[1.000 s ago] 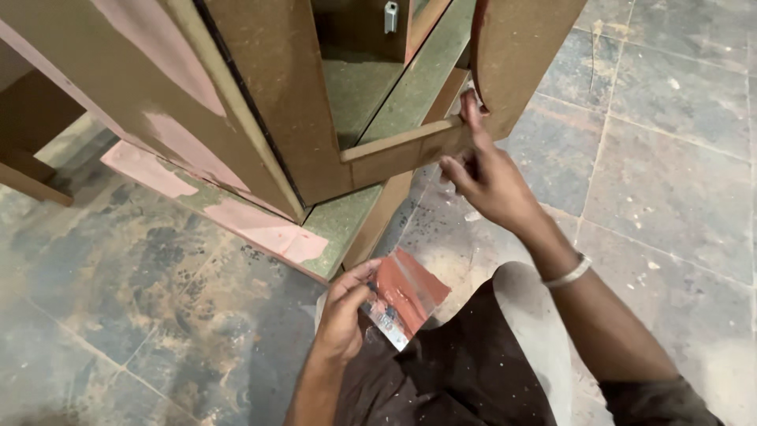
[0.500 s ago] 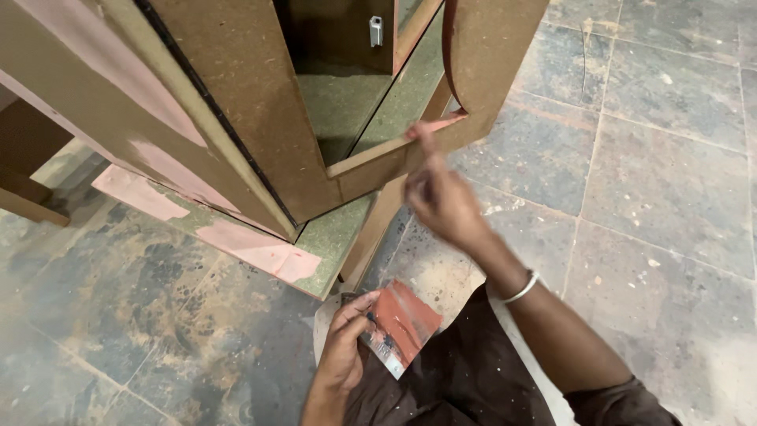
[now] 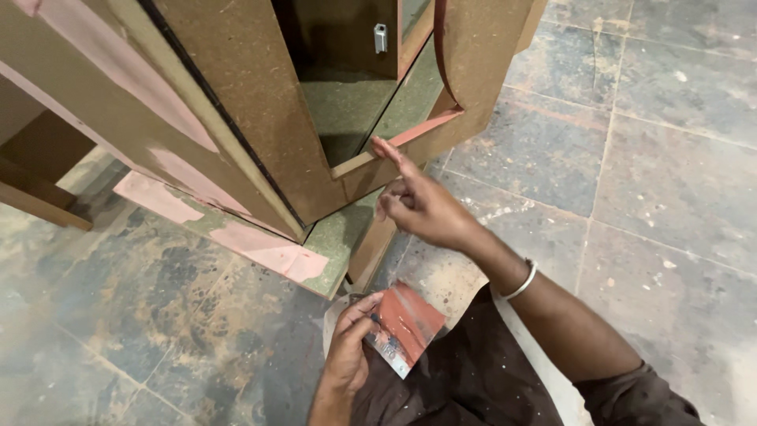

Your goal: The person applies pink wood filler to the edges and corners of a wooden cabinet using a small putty knife. They repeatedly scoop filler from a container and smooth it onto the cabinet's frame and shelves.

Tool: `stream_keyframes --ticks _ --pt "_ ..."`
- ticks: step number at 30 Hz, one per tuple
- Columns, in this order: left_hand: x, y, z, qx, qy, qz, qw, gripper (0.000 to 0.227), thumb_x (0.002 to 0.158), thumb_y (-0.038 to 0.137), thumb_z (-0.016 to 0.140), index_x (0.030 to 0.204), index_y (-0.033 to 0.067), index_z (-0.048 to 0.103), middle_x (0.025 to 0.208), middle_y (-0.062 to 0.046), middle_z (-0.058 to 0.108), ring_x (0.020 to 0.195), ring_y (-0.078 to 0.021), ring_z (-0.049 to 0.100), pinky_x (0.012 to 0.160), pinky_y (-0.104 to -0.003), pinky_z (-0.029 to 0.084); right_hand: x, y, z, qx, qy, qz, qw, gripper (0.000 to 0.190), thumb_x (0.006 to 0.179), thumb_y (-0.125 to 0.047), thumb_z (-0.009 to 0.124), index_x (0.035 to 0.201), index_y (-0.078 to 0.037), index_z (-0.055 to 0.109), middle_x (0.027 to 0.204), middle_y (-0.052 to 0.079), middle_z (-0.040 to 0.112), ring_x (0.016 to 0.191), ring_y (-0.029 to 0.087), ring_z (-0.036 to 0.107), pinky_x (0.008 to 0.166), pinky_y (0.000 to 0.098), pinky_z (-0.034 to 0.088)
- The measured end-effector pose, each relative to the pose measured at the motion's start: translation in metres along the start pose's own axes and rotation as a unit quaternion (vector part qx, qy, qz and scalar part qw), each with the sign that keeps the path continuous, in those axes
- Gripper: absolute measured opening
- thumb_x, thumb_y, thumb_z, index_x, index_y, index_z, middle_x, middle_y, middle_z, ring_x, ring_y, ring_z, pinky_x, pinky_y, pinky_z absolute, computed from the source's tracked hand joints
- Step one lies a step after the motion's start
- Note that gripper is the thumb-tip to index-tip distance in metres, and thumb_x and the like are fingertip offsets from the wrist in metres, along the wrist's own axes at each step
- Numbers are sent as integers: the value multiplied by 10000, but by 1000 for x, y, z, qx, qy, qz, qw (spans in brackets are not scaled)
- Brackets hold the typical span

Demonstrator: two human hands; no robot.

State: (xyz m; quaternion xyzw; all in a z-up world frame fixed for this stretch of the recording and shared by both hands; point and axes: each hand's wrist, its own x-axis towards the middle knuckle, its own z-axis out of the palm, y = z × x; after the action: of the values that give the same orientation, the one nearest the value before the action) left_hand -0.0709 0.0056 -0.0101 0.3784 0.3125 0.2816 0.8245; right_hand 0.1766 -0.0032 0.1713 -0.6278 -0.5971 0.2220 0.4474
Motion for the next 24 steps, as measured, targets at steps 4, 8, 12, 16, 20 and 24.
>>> stream_keyframes --ticks 4,8,12,16,20,24 --pt "-8 5 -3 -2 0 6 1000 464 843 -25 504 1278 -78 656 1183 -122 713 926 -154 652 832 -282 521 3 -5 -10 -154 118 -53 980 831 968 -141 598 1650 -123 124 871 51 661 575 176 641 480 316 514" --pt "-4 3 -2 5 11 -2 1000 456 845 -35 518 1278 -79 656 1183 -114 701 963 -143 643 848 -275 514 -20 -10 7 -372 -35 50 926 697 1092 -249 532 1664 -198 137 567 99 657 441 292 607 398 404 497" --pt "-7 -2 -6 14 -12 13 1000 483 822 -37 509 1280 -81 658 1169 -112 716 896 -137 642 814 -274 510 -14 14 -18 -348 152 -53 924 804 974 -226 657 1627 -171 190 705 104 702 539 294 648 480 425 506" --pt "-16 2 -13 9 -3 11 1000 491 817 -30 493 1276 -84 659 1131 -123 732 842 -144 648 803 -277 514 5 25 -13 -221 154 -47 962 945 947 -140 662 1646 -124 27 877 123 727 675 288 688 586 402 563" --pt "-26 0 -22 -2 29 15 999 486 808 -34 501 1267 -85 654 1100 -132 732 844 -162 659 802 -293 523 9 2 41 -106 49 -31 993 1093 882 -59 644 1625 -120 -156 1035 113 741 747 231 730 639 343 641" --pt "-35 4 -22 2 27 11 1000 506 799 -12 490 1274 -96 646 1108 -134 734 934 -155 683 854 -279 521 4 -30 62 -84 -16 15 996 986 926 -95 632 1636 -167 -49 1027 99 750 780 256 735 675 380 625"
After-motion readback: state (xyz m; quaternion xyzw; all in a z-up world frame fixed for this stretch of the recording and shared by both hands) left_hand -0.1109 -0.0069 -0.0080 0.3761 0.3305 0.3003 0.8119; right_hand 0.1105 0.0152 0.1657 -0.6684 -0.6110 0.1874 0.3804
